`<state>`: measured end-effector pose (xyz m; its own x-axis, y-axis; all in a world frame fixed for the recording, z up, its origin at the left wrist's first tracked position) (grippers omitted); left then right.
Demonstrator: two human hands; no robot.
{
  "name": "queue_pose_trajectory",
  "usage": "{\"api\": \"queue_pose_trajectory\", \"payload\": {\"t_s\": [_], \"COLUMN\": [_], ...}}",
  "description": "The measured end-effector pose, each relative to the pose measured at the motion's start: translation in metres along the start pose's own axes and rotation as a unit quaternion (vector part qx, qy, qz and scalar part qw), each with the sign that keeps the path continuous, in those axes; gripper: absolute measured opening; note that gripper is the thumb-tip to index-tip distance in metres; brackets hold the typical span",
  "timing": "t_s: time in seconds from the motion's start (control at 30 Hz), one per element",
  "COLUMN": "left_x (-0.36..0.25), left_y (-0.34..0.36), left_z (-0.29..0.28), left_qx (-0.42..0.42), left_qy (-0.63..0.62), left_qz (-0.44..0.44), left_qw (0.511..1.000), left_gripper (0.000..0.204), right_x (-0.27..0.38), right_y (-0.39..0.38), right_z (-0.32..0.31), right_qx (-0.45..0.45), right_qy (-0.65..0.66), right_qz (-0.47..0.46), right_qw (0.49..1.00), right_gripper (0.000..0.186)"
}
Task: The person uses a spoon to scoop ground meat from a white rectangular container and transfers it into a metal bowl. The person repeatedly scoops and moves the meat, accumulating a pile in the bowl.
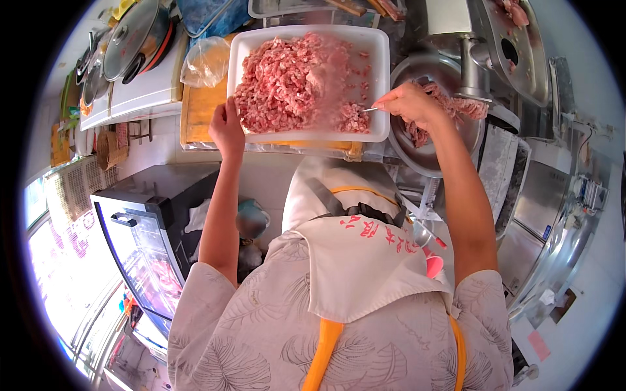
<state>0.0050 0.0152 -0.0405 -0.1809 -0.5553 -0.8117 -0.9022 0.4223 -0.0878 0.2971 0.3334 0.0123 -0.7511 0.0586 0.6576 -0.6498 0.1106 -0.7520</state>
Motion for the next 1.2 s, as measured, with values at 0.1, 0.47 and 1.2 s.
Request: {"api": "queue_pose_trajectory", "payload": {"t_s": [0.1, 0.47, 1.2], "left_x": [-0.001, -0.001, -0.001], "left_y": [0.0, 0.0, -0.002], "left_z": [0.0, -0.001, 0.001], "left_qx": [0.008, 0.007, 0.019], "left_qy": [-0.003, 0.015, -0.027], "left_qz": [-0.002, -0.001, 0.02], "left_qw": [1.0, 1.0, 0.999], "left_gripper": [0.044, 0.047, 0.041], "right_x": [-0.011, -0.017, 0.064], "right_y": [-0.001, -0.046, -0.309], "right_z": [0.006, 0.006, -0.093], "right_qx": [-0.012, -0.007, -0.484], "right_qy": [0.062, 0.245, 0.082], "right_qz": [-0.017, -0.07, -0.282], "right_qw": [0.998, 0.967, 0.824], "right_gripper": [0.022, 0.033, 0.028]}}
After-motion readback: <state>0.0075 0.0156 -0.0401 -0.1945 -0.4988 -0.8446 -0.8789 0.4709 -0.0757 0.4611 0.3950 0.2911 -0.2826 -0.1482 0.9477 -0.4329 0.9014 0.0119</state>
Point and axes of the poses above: each hand's wrist, its own y-axis towards the middle knuckle, its own z-axis out of the palm, x = y × z, the point moved 3 cm from there along y, towards the middle knuckle, and after that the axes turned 11 degrees about x, right-handed, at the moved point
